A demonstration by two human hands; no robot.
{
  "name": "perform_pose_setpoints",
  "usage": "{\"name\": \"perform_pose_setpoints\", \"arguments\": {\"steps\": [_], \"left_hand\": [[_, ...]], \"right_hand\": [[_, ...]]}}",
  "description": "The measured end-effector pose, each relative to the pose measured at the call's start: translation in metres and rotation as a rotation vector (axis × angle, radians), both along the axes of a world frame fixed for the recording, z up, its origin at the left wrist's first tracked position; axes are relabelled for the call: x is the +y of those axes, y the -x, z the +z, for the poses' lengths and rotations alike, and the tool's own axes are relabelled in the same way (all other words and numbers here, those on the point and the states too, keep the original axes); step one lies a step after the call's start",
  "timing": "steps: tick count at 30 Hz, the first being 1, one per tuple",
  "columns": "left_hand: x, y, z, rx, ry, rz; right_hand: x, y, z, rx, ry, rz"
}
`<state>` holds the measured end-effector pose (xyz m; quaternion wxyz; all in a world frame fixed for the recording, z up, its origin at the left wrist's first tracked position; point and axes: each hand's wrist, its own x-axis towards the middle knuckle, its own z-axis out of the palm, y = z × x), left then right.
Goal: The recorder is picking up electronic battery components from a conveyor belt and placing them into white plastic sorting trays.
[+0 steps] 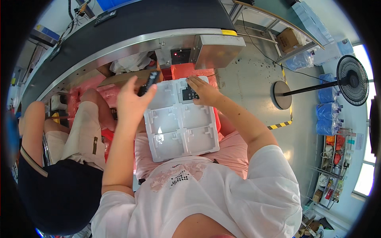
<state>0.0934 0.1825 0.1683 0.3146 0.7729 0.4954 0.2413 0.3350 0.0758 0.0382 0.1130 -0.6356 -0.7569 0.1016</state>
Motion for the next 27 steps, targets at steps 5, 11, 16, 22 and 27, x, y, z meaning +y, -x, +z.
{"name": "perform_pose_setpoints", "arguments": {"steps": [5, 11, 16, 22, 27], "left_hand": [[-0.004, -0.001, -0.100, 0.358, -0.149, 0.053], [-0.022, -0.009, -0.133, 0.376, -0.201, 0.123], [-0.017, 0.005, -0.153, 0.348, -0.344, 0.027], [-0.001, 0.020, -0.163, 0.178, -0.324, 0.048], [0.000, 0.031, -0.162, 0.046, -0.150, 0.089]], "right_hand": [[-0.011, 0.022, -0.018, -0.187, 0.025, -0.041], [-0.030, 0.043, -0.027, -0.283, -0.084, -0.244], [-0.044, 0.058, -0.032, -0.171, -0.151, -0.336], [-0.026, 0.032, 0.007, 0.050, 0.059, -0.280], [0.025, 0.029, 0.138, 0.580, -0.033, -0.207]]}}
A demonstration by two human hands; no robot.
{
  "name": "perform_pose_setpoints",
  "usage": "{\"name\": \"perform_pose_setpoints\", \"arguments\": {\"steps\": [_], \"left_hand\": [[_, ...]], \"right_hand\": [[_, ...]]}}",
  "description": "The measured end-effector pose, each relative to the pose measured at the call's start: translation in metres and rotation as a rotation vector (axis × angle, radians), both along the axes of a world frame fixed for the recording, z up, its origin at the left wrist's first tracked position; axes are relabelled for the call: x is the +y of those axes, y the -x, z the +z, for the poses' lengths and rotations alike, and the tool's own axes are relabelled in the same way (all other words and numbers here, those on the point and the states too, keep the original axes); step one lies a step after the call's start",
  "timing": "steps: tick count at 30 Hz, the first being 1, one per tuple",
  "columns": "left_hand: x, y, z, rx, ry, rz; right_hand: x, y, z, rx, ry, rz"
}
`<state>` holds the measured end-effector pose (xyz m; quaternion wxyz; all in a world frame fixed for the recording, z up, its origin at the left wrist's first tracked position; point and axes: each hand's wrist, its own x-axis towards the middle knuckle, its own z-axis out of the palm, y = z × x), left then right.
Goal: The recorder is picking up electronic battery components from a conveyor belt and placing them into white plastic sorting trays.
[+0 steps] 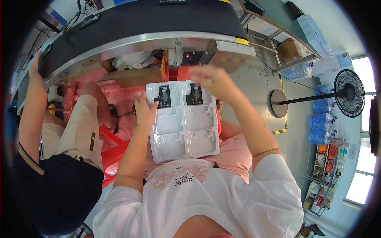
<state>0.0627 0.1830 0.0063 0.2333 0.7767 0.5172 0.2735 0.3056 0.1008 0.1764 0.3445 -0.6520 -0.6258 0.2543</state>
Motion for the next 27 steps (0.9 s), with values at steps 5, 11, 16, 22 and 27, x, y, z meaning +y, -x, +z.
{"name": "perform_pose_setpoints", "arguments": {"steps": [5, 11, 16, 22, 27], "left_hand": [[0.031, -0.015, 0.093, -0.498, -0.268, -0.122], [0.121, -0.041, 0.223, -0.531, -0.668, -0.170], [0.241, -0.054, 0.201, 0.039, -0.835, 0.054], [0.347, -0.082, 0.195, 0.552, -0.302, -0.343], [0.363, -0.093, 0.189, 0.429, -0.535, -0.562]], "right_hand": [[0.092, -0.034, 0.068, -0.030, -0.365, -0.402], [0.190, -0.077, 0.089, -0.353, -0.004, -0.901], [0.199, -0.077, 0.096, -0.660, 0.308, -0.711], [0.170, -0.085, 0.088, 0.241, -0.306, -0.616], [0.077, -0.026, 0.103, 0.484, -0.494, -0.395]]}}
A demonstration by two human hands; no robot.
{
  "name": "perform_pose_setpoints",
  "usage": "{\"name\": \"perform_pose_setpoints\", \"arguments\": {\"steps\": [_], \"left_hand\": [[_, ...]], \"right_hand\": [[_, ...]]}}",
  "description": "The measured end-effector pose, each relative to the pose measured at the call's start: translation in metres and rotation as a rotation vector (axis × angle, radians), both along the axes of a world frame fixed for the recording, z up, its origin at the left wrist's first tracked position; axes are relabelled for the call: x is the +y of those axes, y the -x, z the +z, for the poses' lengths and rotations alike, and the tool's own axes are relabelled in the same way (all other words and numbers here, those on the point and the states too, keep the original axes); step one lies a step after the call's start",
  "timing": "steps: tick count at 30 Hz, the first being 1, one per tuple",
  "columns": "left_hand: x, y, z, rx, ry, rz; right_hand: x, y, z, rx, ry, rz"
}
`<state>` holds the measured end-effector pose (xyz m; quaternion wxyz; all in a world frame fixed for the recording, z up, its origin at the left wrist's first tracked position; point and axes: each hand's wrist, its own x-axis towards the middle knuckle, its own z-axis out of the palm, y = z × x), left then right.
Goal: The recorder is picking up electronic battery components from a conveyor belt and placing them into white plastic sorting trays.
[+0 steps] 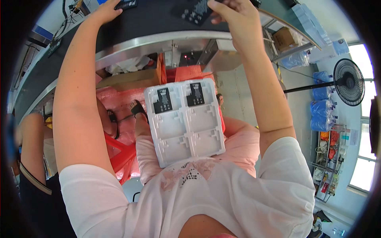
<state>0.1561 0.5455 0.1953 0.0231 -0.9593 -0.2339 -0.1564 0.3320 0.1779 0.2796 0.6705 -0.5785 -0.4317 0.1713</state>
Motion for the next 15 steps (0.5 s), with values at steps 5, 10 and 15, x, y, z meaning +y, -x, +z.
{"name": "perform_pose_setpoints", "arguments": {"steps": [5, 10, 15], "left_hand": [[0.002, -0.026, 0.003, 0.328, -0.106, 0.044], [-0.078, -0.052, 0.048, -0.053, 0.594, -0.349], [-0.130, -0.075, 0.060, 0.033, 0.217, 0.307]], "right_hand": [[-0.077, 0.019, -0.034, -0.012, 0.326, 0.198], [-0.129, 0.015, -0.153, 0.244, 0.721, 0.372], [-0.174, 0.028, -0.254, -0.023, 0.816, 0.206]]}}
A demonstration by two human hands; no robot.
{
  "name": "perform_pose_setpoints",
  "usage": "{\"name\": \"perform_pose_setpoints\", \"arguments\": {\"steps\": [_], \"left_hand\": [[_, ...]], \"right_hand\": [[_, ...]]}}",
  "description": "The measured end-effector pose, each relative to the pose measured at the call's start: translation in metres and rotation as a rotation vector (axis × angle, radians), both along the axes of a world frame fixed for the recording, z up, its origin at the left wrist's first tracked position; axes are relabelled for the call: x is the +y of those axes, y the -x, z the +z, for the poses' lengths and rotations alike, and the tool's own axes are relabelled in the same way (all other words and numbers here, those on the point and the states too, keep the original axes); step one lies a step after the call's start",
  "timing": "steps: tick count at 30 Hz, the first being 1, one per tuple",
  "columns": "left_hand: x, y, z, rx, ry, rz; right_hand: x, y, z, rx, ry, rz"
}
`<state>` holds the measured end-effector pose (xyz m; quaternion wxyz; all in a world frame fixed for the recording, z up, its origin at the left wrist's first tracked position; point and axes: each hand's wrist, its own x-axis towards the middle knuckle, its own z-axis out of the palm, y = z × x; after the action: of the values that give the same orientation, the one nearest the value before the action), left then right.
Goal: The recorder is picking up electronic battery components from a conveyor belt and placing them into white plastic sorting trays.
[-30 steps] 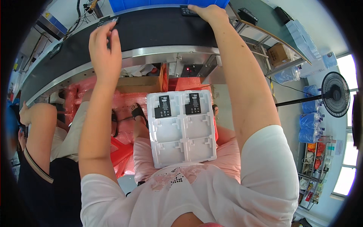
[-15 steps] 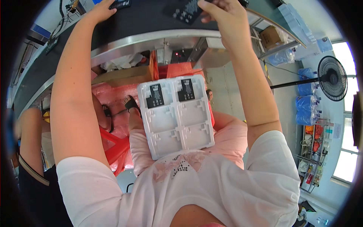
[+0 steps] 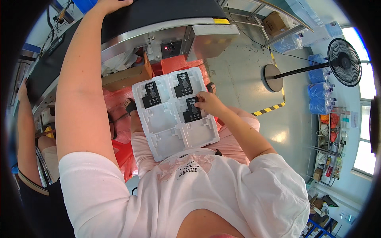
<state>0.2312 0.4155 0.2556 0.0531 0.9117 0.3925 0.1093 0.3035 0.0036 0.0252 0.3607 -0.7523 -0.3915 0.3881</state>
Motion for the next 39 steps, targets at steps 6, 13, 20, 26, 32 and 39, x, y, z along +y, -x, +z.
{"name": "perform_pose_setpoints", "arguments": {"steps": [6, 13, 20, 26, 32, 39], "left_hand": [[-0.010, 0.010, -0.017, -0.152, -0.110, 0.081], [-0.115, 0.090, -0.026, -0.704, 0.467, 0.123], [-0.266, 0.181, -0.114, -0.997, 1.203, 0.341], [-0.312, 0.196, -0.247, -0.714, 0.509, 0.430], [-0.311, 0.189, -0.227, -0.333, 0.391, 0.335], [-0.319, 0.182, -0.205, -0.021, 0.287, 0.432]], "right_hand": [[-0.015, 0.044, 0.025, -0.593, -0.056, 0.053], [-0.054, 0.069, 0.005, -0.818, -0.129, 0.419], [-0.051, 0.043, 0.006, -0.852, -0.202, 0.621], [-0.053, 0.058, 0.005, -0.813, -0.163, 0.537], [-0.057, 0.059, 0.001, -0.796, -0.161, 0.484], [-0.042, 0.055, 0.029, -0.668, -0.266, 0.368]]}}
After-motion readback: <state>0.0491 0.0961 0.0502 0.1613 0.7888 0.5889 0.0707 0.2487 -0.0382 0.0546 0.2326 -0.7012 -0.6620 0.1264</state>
